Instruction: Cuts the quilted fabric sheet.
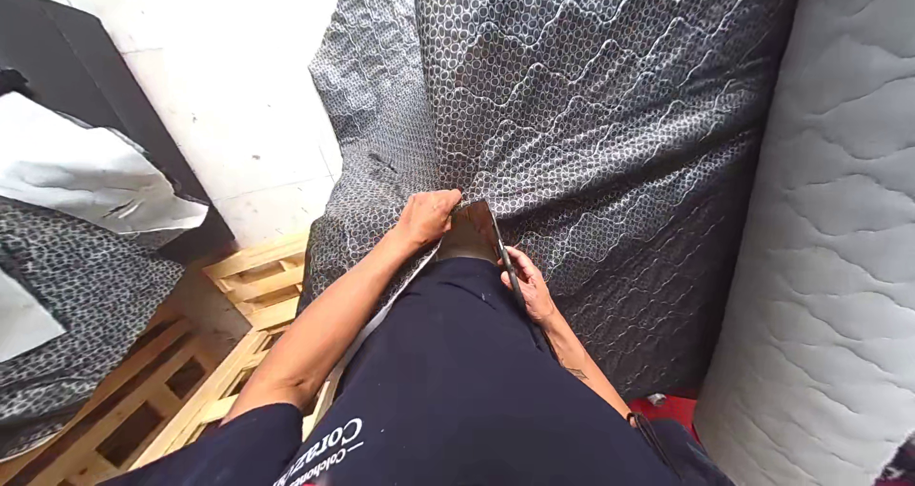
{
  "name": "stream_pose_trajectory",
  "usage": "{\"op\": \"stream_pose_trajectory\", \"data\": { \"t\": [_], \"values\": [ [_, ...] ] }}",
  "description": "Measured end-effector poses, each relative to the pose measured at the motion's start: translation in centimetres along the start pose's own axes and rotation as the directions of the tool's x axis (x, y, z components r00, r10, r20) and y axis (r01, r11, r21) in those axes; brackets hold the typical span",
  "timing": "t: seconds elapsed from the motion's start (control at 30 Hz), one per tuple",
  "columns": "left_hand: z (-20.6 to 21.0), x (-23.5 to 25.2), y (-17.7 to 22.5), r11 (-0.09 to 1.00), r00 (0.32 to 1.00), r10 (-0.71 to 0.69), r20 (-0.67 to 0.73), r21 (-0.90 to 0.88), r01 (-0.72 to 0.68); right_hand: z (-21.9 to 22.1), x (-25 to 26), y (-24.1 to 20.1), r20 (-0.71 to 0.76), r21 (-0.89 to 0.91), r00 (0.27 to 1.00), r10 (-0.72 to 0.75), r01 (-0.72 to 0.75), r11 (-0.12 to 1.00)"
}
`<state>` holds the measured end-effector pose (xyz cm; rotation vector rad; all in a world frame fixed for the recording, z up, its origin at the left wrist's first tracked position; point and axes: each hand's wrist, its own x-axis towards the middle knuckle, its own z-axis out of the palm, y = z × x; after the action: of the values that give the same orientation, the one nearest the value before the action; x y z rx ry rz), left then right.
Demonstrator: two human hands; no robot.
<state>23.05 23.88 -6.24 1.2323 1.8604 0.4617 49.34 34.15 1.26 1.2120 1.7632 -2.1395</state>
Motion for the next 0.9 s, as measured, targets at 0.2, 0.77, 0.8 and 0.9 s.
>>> {"op": "stream_pose_trajectory", "data": {
  "t": [0.2, 0.77, 0.8, 0.9],
  "values": [
    [-1.4, -1.6, 2.9, 0.990, 0.994, 0.078, -0.072, 0.123, -0.068, 0.8, 1.6, -1.2, 0.046, 0.082, 0.997, -0.055, 0.051, 0.995],
    [-4.4, -4.3, 2.0, 0.980, 0.976, 0.168, -0.138, 0.127, -0.151, 1.3, 5.5, -3.2, -0.032, 0.180, 0.995, -0.091, 0.095, 0.979],
    [-4.6, -4.6, 1.7, 0.981, 0.976, 0.168, -0.142, 0.117, -0.151, 1.3, 5.7, -3.3, -0.029, 0.180, 0.995, -0.091, 0.095, 0.979],
    [-5.3, -5.2, 1.0, 0.982, 0.974, 0.176, -0.141, 0.090, -0.164, 1.4, 7.2, -4.4, -0.040, 0.158, 0.994, -0.097, 0.102, 0.982]
  ]
}}
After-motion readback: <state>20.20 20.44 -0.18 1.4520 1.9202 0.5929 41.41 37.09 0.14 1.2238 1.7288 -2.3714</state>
